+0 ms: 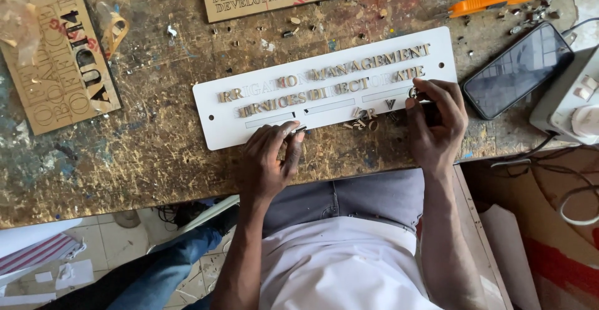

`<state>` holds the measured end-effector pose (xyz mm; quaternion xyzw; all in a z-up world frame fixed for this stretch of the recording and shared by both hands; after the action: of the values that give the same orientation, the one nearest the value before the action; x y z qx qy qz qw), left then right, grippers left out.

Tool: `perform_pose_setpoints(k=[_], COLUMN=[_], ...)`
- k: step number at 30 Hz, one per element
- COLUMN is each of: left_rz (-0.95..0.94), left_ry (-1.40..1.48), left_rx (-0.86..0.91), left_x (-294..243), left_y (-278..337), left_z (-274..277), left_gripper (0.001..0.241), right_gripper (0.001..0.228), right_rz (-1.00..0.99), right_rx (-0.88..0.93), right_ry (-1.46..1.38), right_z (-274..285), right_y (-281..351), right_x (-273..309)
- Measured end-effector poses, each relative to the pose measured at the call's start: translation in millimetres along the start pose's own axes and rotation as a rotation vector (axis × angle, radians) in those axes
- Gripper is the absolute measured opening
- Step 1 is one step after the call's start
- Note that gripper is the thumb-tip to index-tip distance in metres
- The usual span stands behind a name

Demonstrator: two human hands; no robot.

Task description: Assembling a signboard by placing metal letters into a template and applying adhesive from a squeeze bottle.

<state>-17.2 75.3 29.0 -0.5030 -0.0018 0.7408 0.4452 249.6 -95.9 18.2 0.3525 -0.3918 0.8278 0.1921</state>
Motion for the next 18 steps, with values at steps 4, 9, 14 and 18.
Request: perform_pose_setpoints(k=[4, 9, 14, 18], left_rz=[-0.016, -0.046, -0.031, -0.029], left_ry=[0.008, -0.023, 0.010, -0.032], left_rx=[-0.008, -0.018, -0.022, -0.028], left_x=[2.1, -2.5, -1.4, 3.8], left_y=[2.9, -0.6, -0.9, 2.4], left_z=[-2.2, 2.9, 4.3, 3.0], left_gripper=[0.023, 0.021, 0.020, 0.021], right_gripper=[0.026, 0.037, 0.022, 0.016], right_rz=[0.010, 0.047, 0.078, 0.176], right_rx=[0.001, 0.077, 0.247, 0.362], right_ry=[0.018, 0.029, 0.088, 0.223], right_z=[0.3, -2.8, -31.6, -53.8], right_y=[3.7, -21.2, -44.1, -53.8], right_x=[-6.1, 34.4, 41.5, 35.2])
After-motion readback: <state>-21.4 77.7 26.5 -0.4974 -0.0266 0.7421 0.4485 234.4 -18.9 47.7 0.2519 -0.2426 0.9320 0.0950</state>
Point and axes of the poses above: each hand's wrist, its own y-axis away from the middle knuckle, its own z-axis out of the back of the hand, x = y × z, the point moved 10 cm from there along -y, towards the middle knuckle, and after that the axes turned 7 degrees about y, right-handed, at the moved point
